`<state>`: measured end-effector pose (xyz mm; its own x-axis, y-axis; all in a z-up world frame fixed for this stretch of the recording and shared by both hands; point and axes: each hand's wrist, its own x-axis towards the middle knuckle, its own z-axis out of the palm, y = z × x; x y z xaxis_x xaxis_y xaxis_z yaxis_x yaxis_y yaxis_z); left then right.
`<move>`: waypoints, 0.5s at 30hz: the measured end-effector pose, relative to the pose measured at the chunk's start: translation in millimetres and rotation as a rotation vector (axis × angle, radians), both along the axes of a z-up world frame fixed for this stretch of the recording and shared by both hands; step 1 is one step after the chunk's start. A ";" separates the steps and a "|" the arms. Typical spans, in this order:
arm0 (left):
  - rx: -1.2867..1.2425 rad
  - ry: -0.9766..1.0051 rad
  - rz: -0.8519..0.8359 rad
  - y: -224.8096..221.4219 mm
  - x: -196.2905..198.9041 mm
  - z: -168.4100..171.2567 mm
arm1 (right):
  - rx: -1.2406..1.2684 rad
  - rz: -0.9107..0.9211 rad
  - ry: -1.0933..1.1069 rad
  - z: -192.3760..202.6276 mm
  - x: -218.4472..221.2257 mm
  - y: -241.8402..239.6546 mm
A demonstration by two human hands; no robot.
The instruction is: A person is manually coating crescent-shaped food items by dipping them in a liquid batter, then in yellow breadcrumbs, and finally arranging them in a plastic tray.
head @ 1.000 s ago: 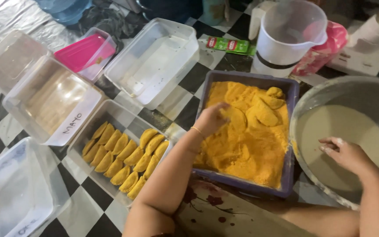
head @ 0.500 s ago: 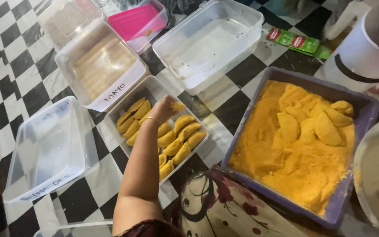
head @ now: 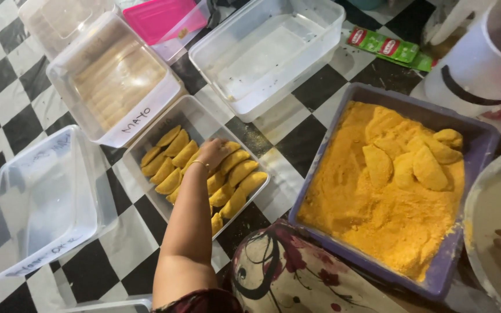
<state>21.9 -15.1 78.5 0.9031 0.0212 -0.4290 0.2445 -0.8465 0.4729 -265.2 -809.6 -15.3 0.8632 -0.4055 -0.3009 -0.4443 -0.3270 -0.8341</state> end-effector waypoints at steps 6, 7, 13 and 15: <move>0.482 0.182 0.102 -47.2 7.5 53.5 | -0.227 0.261 0.189 -36.6 24.8 -77.5; 0.482 0.172 0.071 -65.9 3.8 66.1 | -0.227 0.228 0.191 1.4 31.5 -51.8; -0.067 -0.437 -0.114 -244.8 -15.1 99.7 | -0.595 0.314 0.419 111.8 38.3 19.0; -0.538 -0.124 -0.382 -304.4 2.3 1.5 | -0.480 0.306 0.456 142.0 46.6 38.8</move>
